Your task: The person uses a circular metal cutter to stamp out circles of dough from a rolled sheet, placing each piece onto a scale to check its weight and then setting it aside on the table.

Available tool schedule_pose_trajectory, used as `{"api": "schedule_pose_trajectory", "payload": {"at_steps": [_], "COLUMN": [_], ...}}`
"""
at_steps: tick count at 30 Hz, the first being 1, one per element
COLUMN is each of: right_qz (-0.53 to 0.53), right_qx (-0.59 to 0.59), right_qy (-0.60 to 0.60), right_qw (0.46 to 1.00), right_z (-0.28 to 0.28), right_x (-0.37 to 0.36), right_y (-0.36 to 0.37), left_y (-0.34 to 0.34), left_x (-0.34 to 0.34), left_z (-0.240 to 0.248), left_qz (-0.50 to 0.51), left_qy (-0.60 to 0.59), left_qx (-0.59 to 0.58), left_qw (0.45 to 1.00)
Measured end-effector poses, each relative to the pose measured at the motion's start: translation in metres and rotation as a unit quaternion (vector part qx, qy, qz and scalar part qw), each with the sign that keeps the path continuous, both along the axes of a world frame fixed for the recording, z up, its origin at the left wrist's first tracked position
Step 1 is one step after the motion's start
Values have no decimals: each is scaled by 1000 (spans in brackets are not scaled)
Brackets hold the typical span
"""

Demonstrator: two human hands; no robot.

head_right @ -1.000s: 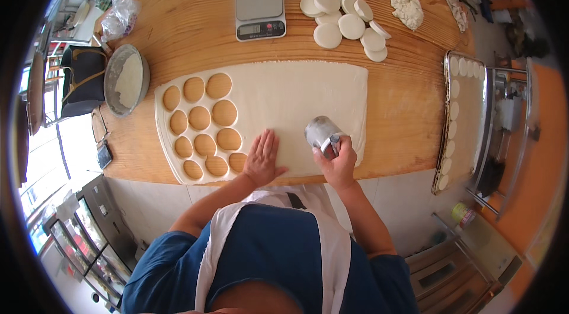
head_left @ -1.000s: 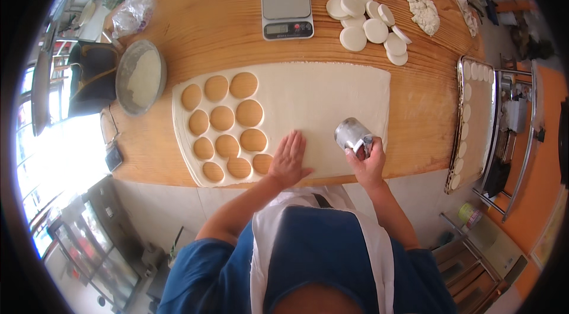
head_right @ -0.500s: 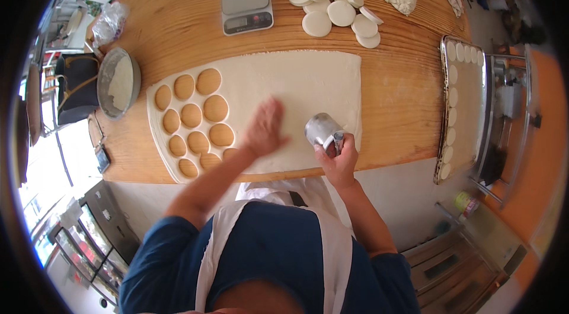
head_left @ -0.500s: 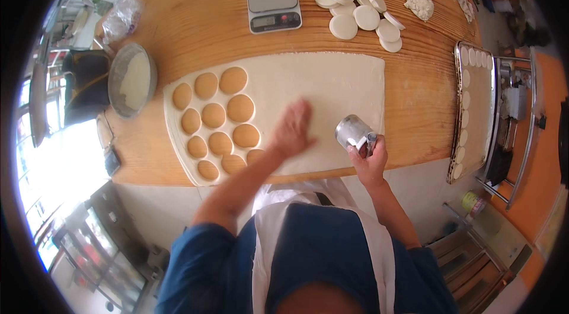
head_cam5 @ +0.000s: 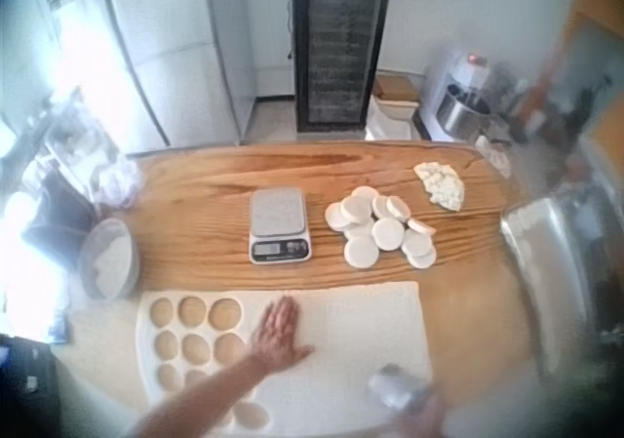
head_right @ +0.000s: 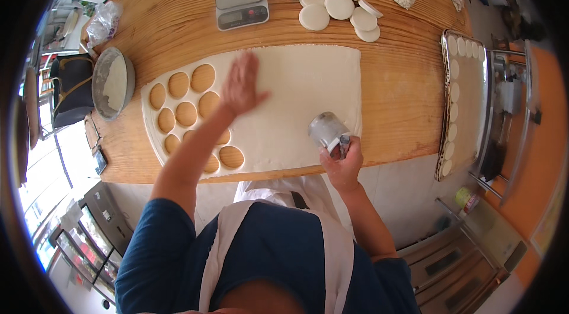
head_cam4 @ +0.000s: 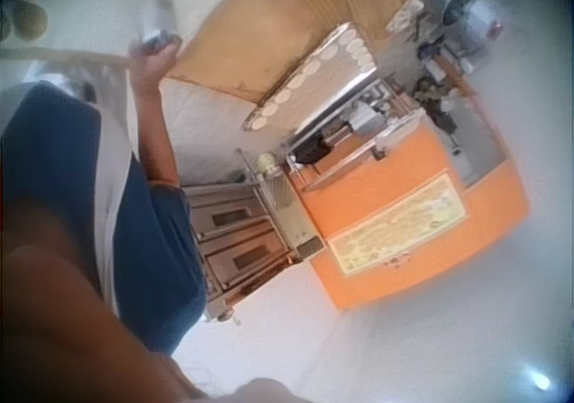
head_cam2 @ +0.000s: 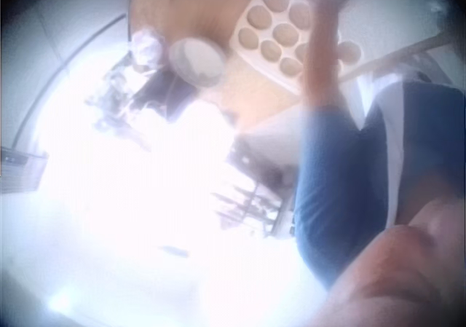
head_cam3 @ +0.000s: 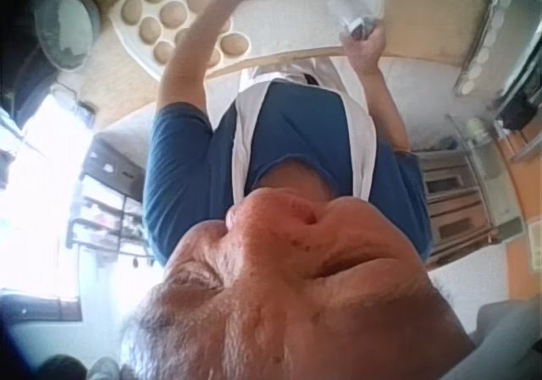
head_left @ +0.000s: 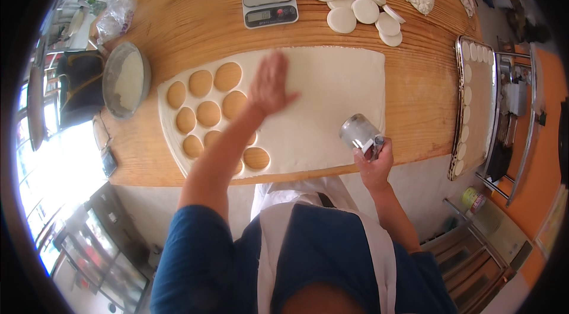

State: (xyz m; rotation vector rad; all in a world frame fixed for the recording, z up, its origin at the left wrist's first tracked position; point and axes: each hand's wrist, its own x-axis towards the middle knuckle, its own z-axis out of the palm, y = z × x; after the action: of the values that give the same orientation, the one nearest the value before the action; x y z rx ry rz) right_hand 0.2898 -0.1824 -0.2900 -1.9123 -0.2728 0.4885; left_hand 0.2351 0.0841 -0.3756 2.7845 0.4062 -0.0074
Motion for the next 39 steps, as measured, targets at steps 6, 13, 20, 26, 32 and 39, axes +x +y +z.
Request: {"api": "schedule_pose_trajectory", "payload": {"at_steps": [6, 13, 20, 26, 32, 39], "right_qz": [-23, -29, -19, 21, 2, -6], "right_qx": [25, -8, -7, -29, 6, -3], "right_qy": [-15, -13, 5, -3, 15, 20], "right_qw": [999, 999, 1000, 999, 1000, 1000], "right_z": [1, -1, 8, 14, 9, 12], "right_x": [-1, 7, -8, -11, -17, -24], "right_y": [4, 5, 19, 26, 19, 10], "left_y": [-99, 28, -58, -46, 55, -94], "left_x": [-88, 42, -33, -41, 11, -97], "left_z": [-2, -2, -11, -1, -1, -7], "left_qz": [-238, -40, -208, -219, -14, -236], "left_qy": [26, -52, -14, 32, -99, -7], "left_qx": [-65, 16, -89, -40, 42, -44], "left_qw": [969, 998, 974, 974, 994, 971]}}
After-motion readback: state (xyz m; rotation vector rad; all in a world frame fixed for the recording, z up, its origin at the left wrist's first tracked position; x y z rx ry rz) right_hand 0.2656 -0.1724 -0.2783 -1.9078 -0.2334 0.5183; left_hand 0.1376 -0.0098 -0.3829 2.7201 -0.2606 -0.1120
